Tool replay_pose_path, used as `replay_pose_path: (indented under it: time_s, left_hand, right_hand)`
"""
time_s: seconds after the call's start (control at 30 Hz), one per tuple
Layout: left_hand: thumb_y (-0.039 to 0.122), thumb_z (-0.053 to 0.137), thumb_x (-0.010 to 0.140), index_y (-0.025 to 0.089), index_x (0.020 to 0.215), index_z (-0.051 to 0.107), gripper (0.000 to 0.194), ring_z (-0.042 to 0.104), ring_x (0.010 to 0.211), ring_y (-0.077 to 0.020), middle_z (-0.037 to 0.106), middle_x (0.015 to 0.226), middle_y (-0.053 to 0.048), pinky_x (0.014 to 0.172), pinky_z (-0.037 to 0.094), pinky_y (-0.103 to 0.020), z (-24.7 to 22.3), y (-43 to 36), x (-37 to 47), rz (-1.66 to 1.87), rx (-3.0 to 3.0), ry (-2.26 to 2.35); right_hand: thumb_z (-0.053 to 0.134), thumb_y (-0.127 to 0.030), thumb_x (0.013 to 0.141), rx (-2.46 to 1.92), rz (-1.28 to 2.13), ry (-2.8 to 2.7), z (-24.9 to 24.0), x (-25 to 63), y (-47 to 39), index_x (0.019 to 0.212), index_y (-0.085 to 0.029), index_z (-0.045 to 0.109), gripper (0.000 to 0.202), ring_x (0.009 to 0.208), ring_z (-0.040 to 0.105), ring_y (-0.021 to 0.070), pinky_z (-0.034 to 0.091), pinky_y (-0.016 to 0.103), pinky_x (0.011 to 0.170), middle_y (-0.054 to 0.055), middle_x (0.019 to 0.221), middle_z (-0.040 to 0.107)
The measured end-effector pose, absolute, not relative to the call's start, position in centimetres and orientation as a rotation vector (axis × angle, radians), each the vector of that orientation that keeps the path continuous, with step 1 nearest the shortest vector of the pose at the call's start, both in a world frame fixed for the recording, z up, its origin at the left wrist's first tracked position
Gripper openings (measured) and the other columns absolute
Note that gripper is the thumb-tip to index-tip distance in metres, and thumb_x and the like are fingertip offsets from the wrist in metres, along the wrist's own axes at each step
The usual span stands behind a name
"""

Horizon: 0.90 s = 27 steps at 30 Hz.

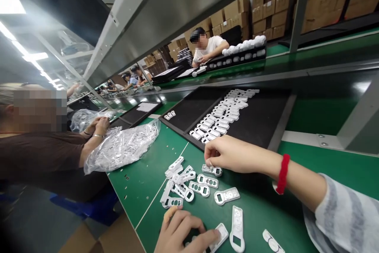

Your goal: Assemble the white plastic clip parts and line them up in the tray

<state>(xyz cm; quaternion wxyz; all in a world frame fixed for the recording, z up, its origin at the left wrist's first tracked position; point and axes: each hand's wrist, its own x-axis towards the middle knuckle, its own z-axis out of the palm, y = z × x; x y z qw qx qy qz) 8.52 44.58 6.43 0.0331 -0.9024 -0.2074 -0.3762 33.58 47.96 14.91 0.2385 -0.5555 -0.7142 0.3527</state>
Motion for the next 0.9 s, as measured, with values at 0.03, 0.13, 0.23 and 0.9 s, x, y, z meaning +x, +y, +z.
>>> replay_pose_path:
  time_s: [0.03, 0.13, 0.23, 0.9]
  left_hand:
    - [0.048, 0.036, 0.100, 0.034, 0.096, 0.071, 0.038, 0.055, 0.065, -0.0123, 0.063, 0.069, 0.004, 0.081, 0.039, -0.033, 6.9, 44.7, 8.4, -1.116, -2.790, -0.621]
    - [0.039, 0.038, 0.101, 0.026, 0.107, 0.067, 0.032, 0.059, 0.074, -0.0131, 0.067, 0.081, 0.001, 0.076, 0.041, -0.030, 8.9, 45.6, 8.3, -0.941, -2.857, -0.610]
    - [0.025, 0.046, 0.098, 0.025, 0.111, 0.064, 0.023, 0.060, 0.090, -0.0167, 0.068, 0.101, -0.001, 0.082, 0.041, -0.033, 10.6, 47.1, 8.8, -0.773, -2.870, -0.752]
    - [0.023, 0.056, 0.093, 0.026, 0.097, 0.069, 0.014, 0.057, 0.084, -0.0158, 0.067, 0.090, 0.002, 0.084, 0.039, -0.036, 8.6, 48.8, 9.7, -0.888, -2.891, -0.931]
  right_hand:
    - [0.057, -0.024, 0.081, -1.516, 0.978, -1.967, 14.6, 33.5, 48.0, 0.083, -0.018, 0.068, 0.013, 0.071, 0.058, 0.0164, 0.040, 0.025, 0.061, 0.002, 0.078, 0.068]
    - [0.057, -0.024, 0.081, -1.503, 1.021, -1.985, 14.0, 33.2, 48.2, 0.084, -0.018, 0.068, 0.012, 0.069, 0.059, 0.0164, 0.040, 0.025, 0.059, 0.002, 0.077, 0.069]
    - [0.057, -0.023, 0.081, -1.504, 1.068, -1.984, 14.1, 33.1, 48.3, 0.082, -0.018, 0.064, 0.010, 0.067, 0.059, 0.0161, 0.040, 0.024, 0.058, 0.002, 0.075, 0.069]
    - [0.055, -0.021, 0.080, -1.660, 1.004, -2.006, 13.4, 31.2, 47.3, 0.075, -0.021, 0.061, 0.007, 0.087, 0.055, 0.0187, 0.040, 0.029, 0.075, 0.001, 0.089, 0.062]
